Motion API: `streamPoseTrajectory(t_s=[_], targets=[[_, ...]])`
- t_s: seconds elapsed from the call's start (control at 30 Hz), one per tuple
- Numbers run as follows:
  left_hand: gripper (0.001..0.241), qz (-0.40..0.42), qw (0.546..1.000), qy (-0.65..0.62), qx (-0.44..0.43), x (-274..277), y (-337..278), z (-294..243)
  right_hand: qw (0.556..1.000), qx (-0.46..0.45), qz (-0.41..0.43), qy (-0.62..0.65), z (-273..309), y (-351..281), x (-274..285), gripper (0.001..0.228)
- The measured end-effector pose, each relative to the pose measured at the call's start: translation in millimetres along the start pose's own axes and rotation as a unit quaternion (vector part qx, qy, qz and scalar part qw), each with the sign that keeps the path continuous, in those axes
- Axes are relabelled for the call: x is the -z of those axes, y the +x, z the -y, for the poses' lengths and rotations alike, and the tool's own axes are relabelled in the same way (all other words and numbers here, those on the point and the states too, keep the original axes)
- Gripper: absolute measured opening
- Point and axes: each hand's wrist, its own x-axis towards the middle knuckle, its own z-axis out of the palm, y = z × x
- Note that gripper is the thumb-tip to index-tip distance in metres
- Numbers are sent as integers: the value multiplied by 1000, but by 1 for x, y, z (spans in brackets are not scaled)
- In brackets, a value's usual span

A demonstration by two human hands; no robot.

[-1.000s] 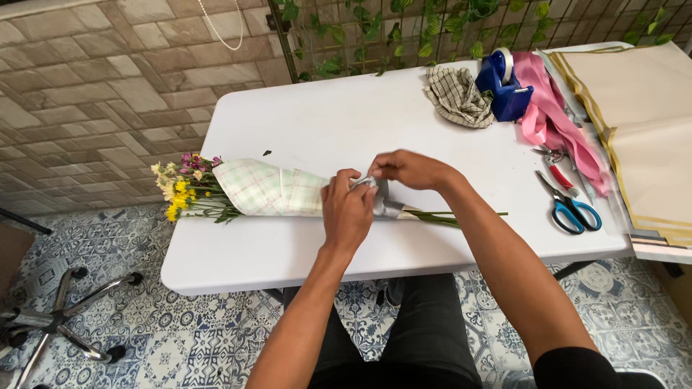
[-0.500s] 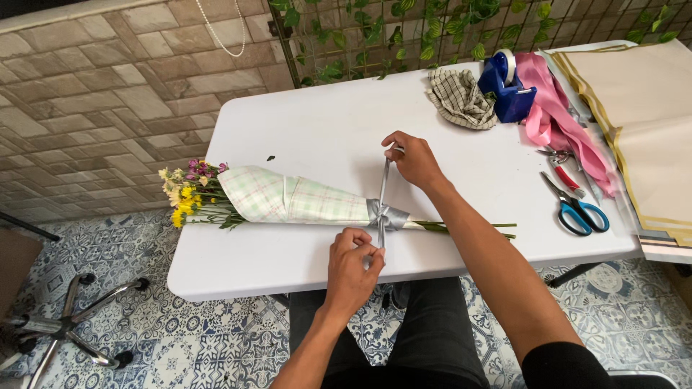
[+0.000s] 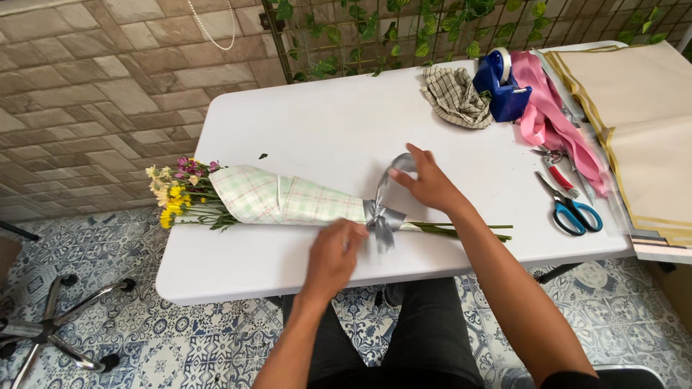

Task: The person wraps a bouquet of flowers in paper and secures it with a ribbon by hand.

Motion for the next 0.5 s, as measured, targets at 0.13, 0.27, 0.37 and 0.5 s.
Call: streamPoseTrajectory(t_s=[0.13, 0.27, 0.37, 0.5], targets=[[29, -67, 991, 107, -45, 5, 26, 33, 997, 44, -37, -48, 3, -33, 14, 61], [13, -29, 963, 254, -84, 0, 50, 51, 982, 40, 64, -174, 4, -63, 12, 43], [10, 2, 965, 250, -80, -16, 58, 56, 972, 41, 99, -207, 6, -77, 5, 39], [8, 11, 972, 222, -70, -26, 58, 46, 976, 57, 62, -199, 12, -84, 1, 38]])
